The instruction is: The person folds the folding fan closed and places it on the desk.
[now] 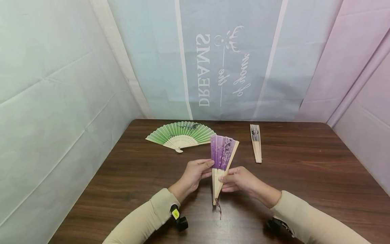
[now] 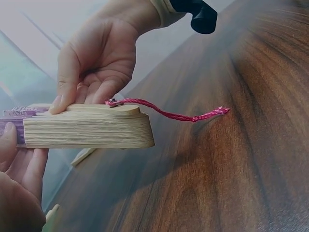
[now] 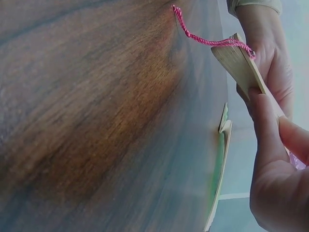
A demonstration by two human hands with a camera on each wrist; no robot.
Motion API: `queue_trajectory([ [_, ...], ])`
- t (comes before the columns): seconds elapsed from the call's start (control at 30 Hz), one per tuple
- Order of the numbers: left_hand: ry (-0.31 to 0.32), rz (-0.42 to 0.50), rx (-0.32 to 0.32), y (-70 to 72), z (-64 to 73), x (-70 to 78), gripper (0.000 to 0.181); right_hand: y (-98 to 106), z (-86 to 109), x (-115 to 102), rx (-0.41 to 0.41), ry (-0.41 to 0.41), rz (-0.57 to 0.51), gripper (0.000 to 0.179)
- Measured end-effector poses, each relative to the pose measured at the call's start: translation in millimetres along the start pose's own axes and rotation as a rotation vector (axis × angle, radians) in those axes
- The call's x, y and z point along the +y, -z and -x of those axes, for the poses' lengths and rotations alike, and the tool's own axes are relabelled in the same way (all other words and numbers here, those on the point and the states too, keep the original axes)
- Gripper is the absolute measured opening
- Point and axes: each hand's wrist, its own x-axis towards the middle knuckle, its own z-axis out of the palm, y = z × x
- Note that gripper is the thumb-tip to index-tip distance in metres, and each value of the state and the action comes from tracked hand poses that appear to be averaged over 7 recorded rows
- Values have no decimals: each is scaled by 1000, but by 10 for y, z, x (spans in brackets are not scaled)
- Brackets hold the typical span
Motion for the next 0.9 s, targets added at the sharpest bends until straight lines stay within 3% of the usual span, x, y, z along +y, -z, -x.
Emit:
queue_trajectory([
  [0.43, 23, -18, -39, 4, -23, 0, 36, 135, -125, -78, 2, -8, -24, 21],
  [0.9, 16, -27, -21, 6, -20, -24, 35, 118, -154, -152, 16, -6, 76, 28],
])
